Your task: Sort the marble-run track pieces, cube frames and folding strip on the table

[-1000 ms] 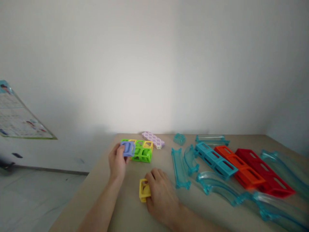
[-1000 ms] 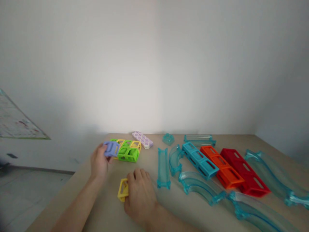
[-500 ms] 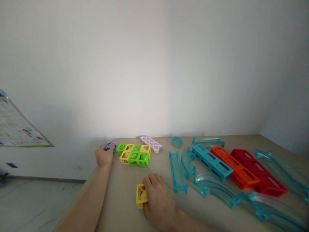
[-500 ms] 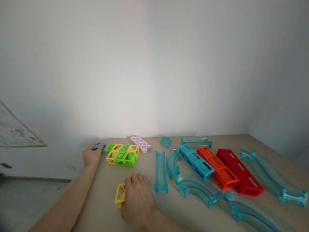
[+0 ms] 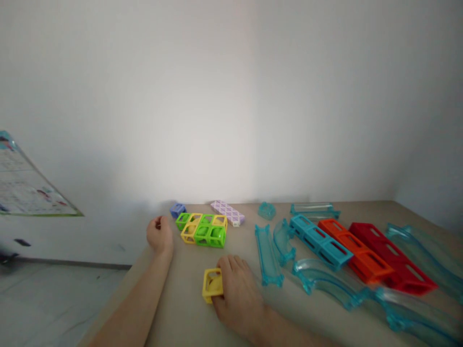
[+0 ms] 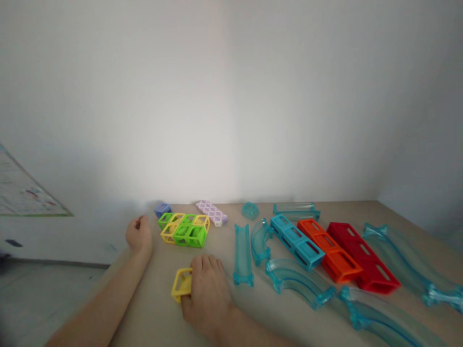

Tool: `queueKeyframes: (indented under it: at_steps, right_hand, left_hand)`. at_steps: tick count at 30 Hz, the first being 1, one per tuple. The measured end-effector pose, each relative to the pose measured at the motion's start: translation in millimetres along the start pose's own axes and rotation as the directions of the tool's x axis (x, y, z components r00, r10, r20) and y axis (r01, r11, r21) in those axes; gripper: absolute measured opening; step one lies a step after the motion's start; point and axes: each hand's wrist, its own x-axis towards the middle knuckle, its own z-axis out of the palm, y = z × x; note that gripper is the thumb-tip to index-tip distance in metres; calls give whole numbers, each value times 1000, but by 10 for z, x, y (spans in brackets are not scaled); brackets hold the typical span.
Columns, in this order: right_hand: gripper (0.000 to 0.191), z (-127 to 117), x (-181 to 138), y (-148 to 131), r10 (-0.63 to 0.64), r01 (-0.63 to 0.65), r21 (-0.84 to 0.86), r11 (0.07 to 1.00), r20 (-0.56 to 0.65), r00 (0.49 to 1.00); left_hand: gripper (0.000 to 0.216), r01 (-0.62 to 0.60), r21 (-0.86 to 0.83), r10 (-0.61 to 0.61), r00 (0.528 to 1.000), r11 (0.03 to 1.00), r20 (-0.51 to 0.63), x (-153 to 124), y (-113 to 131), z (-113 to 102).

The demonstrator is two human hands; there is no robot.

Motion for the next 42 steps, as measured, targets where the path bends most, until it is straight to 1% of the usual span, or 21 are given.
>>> queueKeyframes:
  at_steps: [2,3,5,7,9,12,14,16,17,18,22,25,28,30,31,32,34,35,36,37,42]
  right_hand:
    - [26,24,5,11,8,-8,4,1000,-18,1000]
    - [25,40,11,16,12,-12,3,1000,-25,1000]
    - [23,77,32,28,19,-19,9,1000,-43,999]
    - [22,116,58,47,45,-42,37,998,-79,996]
    - [23,144,78,74,84,-75,76,994,-123,989]
    - [26,151,92,109,116,-98,114,989,-155,981]
    - [28,138,93,119,110,-91,127,988,-153,982]
    - [30,124,95,118,104,-85,135,987,-141,985]
    - [31,120,97,116,103,-84,141,986,-136,985]
    - [33,118,99,115,102,-82,149,985,-132,986]
    - [39,123,106,128,76,-49,189,981,-138,987]
    - [39,120,109,144,53,-22,213,977,-140,989]
    - [40,104,108,144,46,-16,217,976,-131,990]
    - [40,91,101,137,52,-26,209,978,-122,991]
    - [40,84,97,133,55,-30,203,979,-118,992]
    - [39,78,92,130,58,-35,199,979,-115,992]
    - [37,71,85,126,58,-36,193,981,-108,992]
    - [37,70,84,126,56,-35,193,981,-106,993]
    - [37,70,85,127,52,-31,194,980,-105,993]
    - [37,72,87,129,47,-25,196,980,-106,993]
    - [41,68,99,129,9,9,191,982,-93,996]
  left_hand:
    - [28,-76,15,76,996,997,-41,-257,57,-82]
    - [24,-136,17,136,990,991,-32,-392,100,-114]
    - [18,-268,12,268,963,963,23,-636,214,-154]
    - [19,-392,-9,392,916,920,92,-808,354,-165]
    - [17,-508,-59,509,837,859,200,-892,493,-165]
    - [11,-630,-165,639,674,759,369,-886,636,-189]
    - [12,-677,-216,689,574,703,443,-842,666,-223]
    - [13,-704,-245,714,509,667,480,-799,656,-259]
    - [14,-708,-257,720,494,658,487,-785,646,-275]
    - [14,-704,-270,724,489,657,487,-778,637,-289]
    - [15,-670,-346,744,501,657,442,-822,655,-332]
    - [15,-670,-368,760,508,645,406,-878,699,-351]
    - [16,-681,-337,756,539,650,370,-871,701,-364]
    - [15,-686,-271,734,593,676,330,-806,662,-379]
    - [14,-678,-216,708,637,703,304,-758,630,-387]
    - [14,-651,-149,663,693,744,282,-702,592,-395]
    - [17,-543,-14,528,811,840,251,-582,505,-402]
    - [21,-476,32,453,854,879,256,-527,459,-398]
    - [25,-426,59,396,878,903,270,-480,415,-390]
    - [28,-386,74,350,889,919,294,-443,376,-377]
    - [30,-261,133,181,884,956,431,-391,280,-308]
